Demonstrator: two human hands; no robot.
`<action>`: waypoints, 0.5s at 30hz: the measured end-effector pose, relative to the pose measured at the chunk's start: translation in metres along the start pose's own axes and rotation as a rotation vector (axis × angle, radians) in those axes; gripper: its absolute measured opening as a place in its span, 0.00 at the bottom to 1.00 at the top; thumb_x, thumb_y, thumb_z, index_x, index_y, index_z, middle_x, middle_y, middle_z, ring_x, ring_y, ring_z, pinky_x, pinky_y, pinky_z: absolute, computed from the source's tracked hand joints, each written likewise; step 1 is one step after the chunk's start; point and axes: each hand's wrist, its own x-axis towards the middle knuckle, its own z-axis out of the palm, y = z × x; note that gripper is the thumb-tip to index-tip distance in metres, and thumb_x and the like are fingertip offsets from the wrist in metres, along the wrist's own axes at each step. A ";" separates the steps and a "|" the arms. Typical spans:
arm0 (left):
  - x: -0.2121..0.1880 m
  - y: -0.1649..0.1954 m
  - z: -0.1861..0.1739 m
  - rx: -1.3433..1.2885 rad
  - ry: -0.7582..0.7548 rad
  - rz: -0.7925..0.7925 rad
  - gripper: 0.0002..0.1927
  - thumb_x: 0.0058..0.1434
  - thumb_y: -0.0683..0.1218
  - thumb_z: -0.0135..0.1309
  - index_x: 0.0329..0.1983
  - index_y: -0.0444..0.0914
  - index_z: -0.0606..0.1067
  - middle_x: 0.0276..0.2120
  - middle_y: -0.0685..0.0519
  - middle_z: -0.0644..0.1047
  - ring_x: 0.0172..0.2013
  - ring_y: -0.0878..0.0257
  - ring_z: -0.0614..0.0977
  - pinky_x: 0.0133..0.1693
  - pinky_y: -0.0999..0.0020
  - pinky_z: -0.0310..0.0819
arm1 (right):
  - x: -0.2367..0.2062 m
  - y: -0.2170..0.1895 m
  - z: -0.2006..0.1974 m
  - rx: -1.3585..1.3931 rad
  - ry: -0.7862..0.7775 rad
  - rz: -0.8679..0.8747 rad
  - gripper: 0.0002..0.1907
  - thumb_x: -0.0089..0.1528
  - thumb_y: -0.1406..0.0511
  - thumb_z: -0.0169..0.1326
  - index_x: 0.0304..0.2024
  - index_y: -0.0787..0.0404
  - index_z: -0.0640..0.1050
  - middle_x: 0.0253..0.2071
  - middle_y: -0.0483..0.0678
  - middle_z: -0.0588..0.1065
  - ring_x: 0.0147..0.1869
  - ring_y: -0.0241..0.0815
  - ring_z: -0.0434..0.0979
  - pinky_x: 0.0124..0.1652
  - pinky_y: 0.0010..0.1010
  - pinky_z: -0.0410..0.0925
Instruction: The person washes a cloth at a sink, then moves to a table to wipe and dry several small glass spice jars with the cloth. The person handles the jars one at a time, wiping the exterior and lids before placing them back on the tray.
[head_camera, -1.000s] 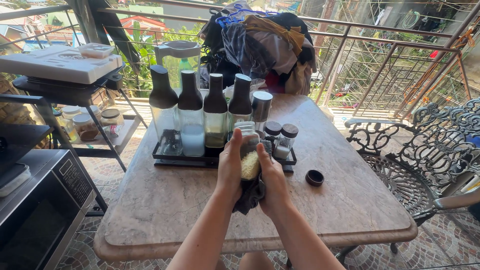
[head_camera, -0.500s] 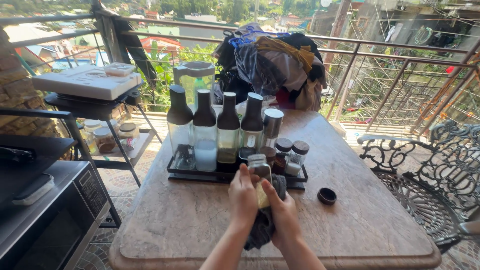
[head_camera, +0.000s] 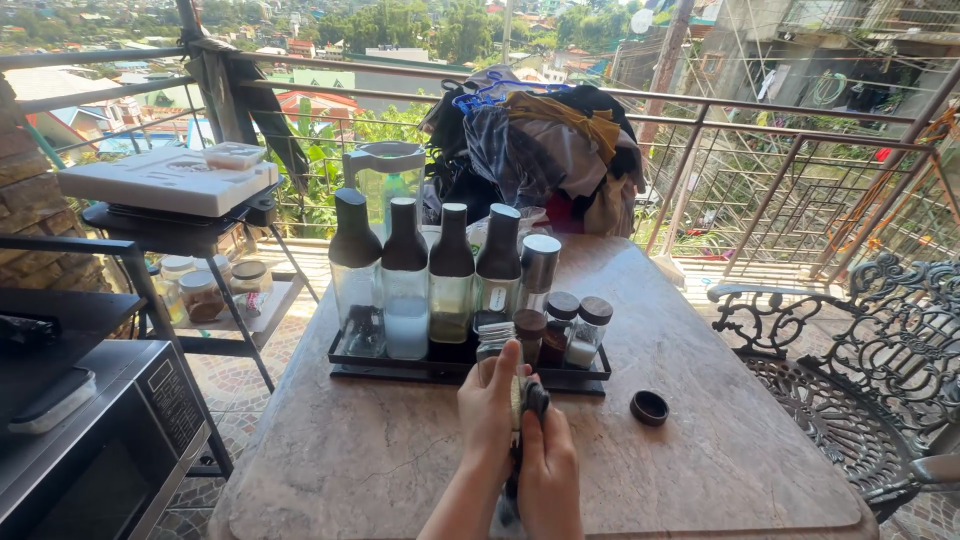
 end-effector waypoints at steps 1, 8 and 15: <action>0.001 0.003 0.001 0.026 0.009 0.006 0.28 0.53 0.62 0.64 0.40 0.33 0.74 0.30 0.52 0.77 0.30 0.65 0.81 0.34 0.69 0.78 | -0.001 -0.001 -0.003 -0.044 0.005 0.007 0.19 0.67 0.61 0.47 0.58 0.61 0.77 0.45 0.50 0.78 0.44 0.39 0.80 0.44 0.28 0.70; 0.014 0.009 0.007 0.191 -0.051 0.023 0.29 0.51 0.65 0.62 0.41 0.37 0.76 0.28 0.53 0.76 0.27 0.67 0.80 0.30 0.71 0.77 | 0.039 0.002 -0.077 -0.335 -0.141 0.103 0.23 0.57 0.61 0.61 0.56 0.52 0.79 0.39 0.47 0.86 0.38 0.41 0.86 0.40 0.29 0.74; 0.016 -0.020 0.010 0.293 -0.195 0.093 0.29 0.54 0.65 0.63 0.41 0.35 0.77 0.30 0.52 0.77 0.30 0.64 0.80 0.32 0.69 0.75 | 0.085 0.000 -0.123 -0.627 -0.430 0.031 0.33 0.54 0.51 0.69 0.60 0.51 0.77 0.53 0.48 0.80 0.58 0.40 0.79 0.56 0.35 0.71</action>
